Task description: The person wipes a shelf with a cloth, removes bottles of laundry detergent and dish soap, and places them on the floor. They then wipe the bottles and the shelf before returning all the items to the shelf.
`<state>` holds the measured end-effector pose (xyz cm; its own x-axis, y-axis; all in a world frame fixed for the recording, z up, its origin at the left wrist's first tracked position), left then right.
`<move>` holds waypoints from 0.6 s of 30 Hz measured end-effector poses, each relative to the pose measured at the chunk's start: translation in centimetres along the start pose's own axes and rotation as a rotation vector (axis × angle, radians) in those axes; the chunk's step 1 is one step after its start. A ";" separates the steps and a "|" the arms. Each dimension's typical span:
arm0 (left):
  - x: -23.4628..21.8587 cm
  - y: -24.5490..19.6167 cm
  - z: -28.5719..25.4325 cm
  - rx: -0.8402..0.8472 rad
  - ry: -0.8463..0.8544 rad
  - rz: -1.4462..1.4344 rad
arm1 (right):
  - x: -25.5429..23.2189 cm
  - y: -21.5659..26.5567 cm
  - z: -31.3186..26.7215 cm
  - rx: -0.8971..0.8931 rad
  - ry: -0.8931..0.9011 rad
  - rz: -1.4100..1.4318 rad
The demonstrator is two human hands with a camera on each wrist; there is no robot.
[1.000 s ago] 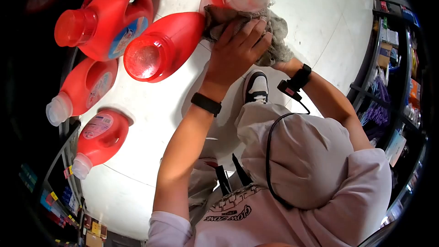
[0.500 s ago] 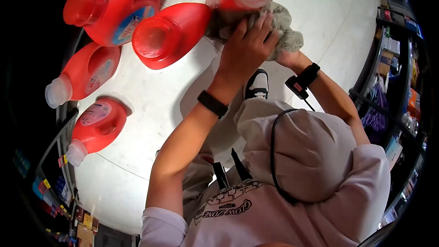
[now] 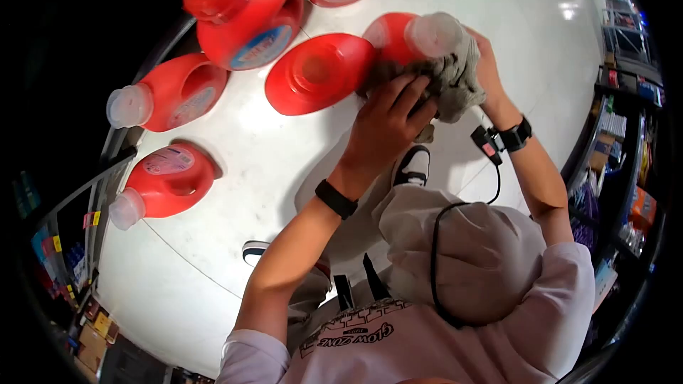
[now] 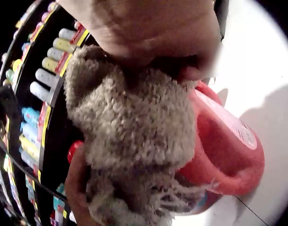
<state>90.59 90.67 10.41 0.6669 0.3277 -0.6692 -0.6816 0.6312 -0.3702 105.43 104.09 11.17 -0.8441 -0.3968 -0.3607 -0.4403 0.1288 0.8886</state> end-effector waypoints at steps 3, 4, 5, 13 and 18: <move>0.9 0.2 -1.9 0.010 0.091 -0.035 | 1.9 -3.6 -1.9 0.107 -0.056 0.165; 0.9 0.0 -2.4 0.003 0.133 -0.059 | 2.5 -4.1 -2.8 0.141 -0.050 0.139; 1.4 0.0 -3.3 0.007 0.204 -0.071 | 3.0 -4.5 -3.5 0.172 -0.047 0.114; -4.8 -1.4 -6.0 0.142 0.229 -0.128 | 5.2 -7.1 -4.8 0.608 0.659 -0.213; -15.5 -0.5 -6.2 0.224 0.166 -0.040 | 9.6 2.9 -5.0 0.118 0.878 -0.333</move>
Point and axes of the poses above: each hand's wrist, its own z-axis towards the middle knuckle, its own x-axis out of the palm, y = z × x, the point moved 5 cm from there along z, towards the middle knuckle, and after that the axes turned 14 degrees about x, right-handed, at the moved point
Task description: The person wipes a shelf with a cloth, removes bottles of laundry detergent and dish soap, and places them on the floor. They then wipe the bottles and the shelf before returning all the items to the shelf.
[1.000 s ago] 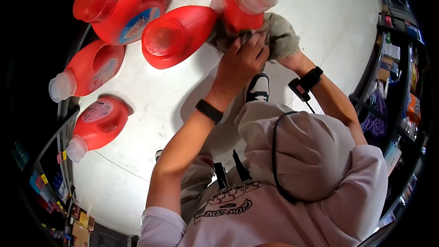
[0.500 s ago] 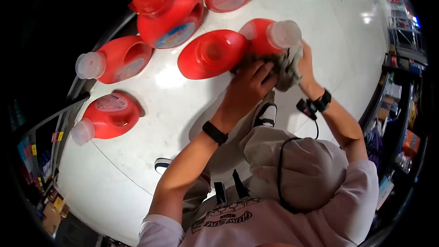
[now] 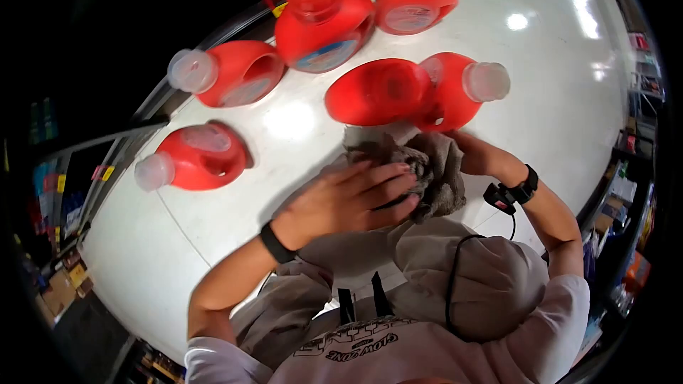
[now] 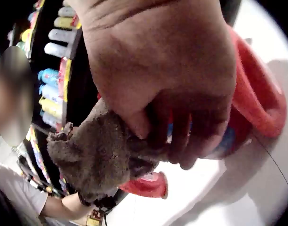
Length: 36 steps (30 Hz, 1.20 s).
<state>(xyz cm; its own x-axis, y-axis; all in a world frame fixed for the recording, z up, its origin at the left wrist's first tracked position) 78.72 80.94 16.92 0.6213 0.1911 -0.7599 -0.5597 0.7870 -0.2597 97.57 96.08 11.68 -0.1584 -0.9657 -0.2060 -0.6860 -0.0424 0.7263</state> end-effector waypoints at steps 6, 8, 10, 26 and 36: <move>-11.1 -0.3 -5.5 -0.111 0.153 0.248 | -1.5 12.5 -3.0 -0.327 -0.046 -0.041; -14.9 -0.7 -6.9 -0.138 0.244 0.385 | -3.0 13.6 -2.1 -0.444 -0.115 -0.128; -18.7 -0.8 -8.9 -0.223 0.252 0.547 | -3.3 14.3 -1.2 -0.580 -0.356 -0.250; -18.4 4.2 -18.3 -0.888 -0.215 0.269 | 0.5 17.3 2.6 -0.408 -0.607 -0.975; -16.9 5.6 -14.2 -0.922 -0.059 0.532 | 18.2 14.1 14.7 -0.270 -0.120 -0.336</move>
Point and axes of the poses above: each hand's wrist, its own z-axis towards the middle knuckle, its own x-axis out of the palm, y = z × x, the point moved 5 cm from there along z, towards the middle knuckle, and after that the axes turned 14 degrees about x, right-handed, at the moved point
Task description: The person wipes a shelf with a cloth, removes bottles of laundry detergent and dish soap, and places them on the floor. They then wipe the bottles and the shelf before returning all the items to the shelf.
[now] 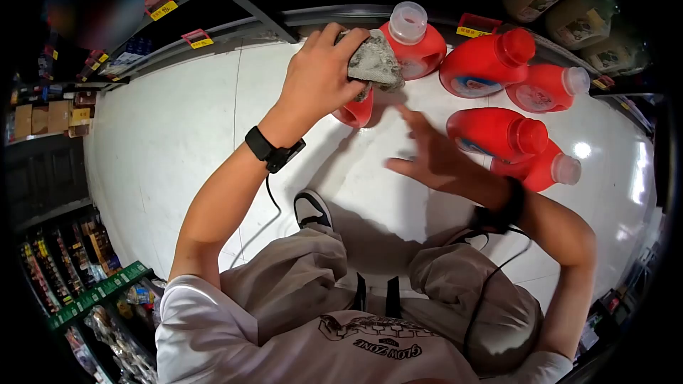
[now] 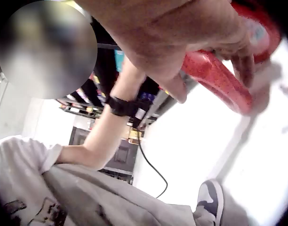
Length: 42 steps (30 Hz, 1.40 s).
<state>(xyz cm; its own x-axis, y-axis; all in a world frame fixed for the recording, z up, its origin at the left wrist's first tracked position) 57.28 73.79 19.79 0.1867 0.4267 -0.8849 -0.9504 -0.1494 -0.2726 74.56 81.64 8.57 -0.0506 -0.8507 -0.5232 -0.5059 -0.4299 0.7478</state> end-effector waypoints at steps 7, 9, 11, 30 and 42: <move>-2.2 2.2 -2.6 -0.020 0.047 0.032 | 6.0 -0.4 7.6 0.015 0.064 0.296; -2.7 2.5 -4.0 -0.018 0.012 0.031 | 6.0 0.1 8.2 0.123 0.321 0.432; -3.4 2.8 -5.4 -0.040 -0.009 -0.029 | 6.2 0.5 8.4 0.138 0.366 0.306; 1.2 14.9 4.0 -0.057 0.216 0.226 | -1.9 -7.5 1.6 0.214 -0.199 0.064; 5.4 13.0 2.1 -0.203 0.687 0.387 | -3.2 -5.7 -4.1 0.142 0.067 0.305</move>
Point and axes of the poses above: each hand's wrist, its own z-axis towards the middle knuckle, its own x-axis out of the palm, y = z × x, the point moved 5 cm from there along z, towards the middle knuckle, and after that the axes turned 14 degrees about x, right-handed, at the moved point
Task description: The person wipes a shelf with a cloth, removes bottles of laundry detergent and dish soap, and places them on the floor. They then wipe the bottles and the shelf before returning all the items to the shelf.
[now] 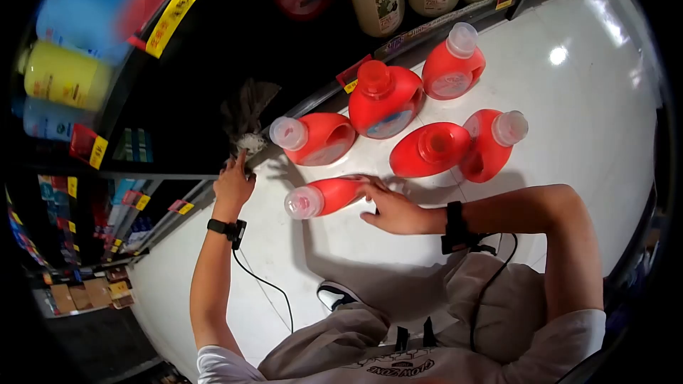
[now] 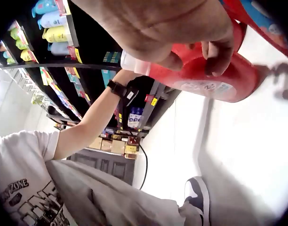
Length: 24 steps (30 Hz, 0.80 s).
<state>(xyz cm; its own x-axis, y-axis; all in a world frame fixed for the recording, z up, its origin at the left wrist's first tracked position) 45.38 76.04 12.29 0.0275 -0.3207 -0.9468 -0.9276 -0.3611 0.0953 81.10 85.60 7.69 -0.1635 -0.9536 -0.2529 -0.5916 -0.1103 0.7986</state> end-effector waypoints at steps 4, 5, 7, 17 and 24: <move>-6.6 -0.1 0.6 -0.085 0.138 0.119 | -0.9 2.8 -2.6 -0.220 0.344 -0.241; -8.4 0.2 0.9 -0.041 0.055 0.141 | -2.0 4.2 -3.7 -0.270 0.381 -0.264; -12.8 -0.2 1.7 0.008 -0.060 0.189 | -5.5 7.7 -5.7 -0.324 0.349 -0.329; -22.5 -6.5 10.5 0.022 -0.051 0.246 | -19.8 12.1 -10.0 -0.477 -0.145 0.005; -22.5 -12.3 22.2 0.213 -0.387 0.137 | -25.3 8.2 -12.2 -0.381 -0.367 -0.009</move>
<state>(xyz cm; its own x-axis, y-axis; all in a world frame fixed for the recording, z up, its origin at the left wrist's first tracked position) 47.88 107.14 25.63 -0.2044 0.0121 -0.9788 -0.9699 -0.1375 0.2009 90.00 105.41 27.25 -0.4660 -0.7986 -0.3807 -0.2763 -0.2774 0.9202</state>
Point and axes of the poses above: each hand's wrist, its own z-axis towards the middle knuckle, its own x-axis out of the palm, y = z × x, the point moved 5 cm from there along z, towards the middle knuckle, and after that the axes turned 14 degrees about x, right-handed, at the moved point
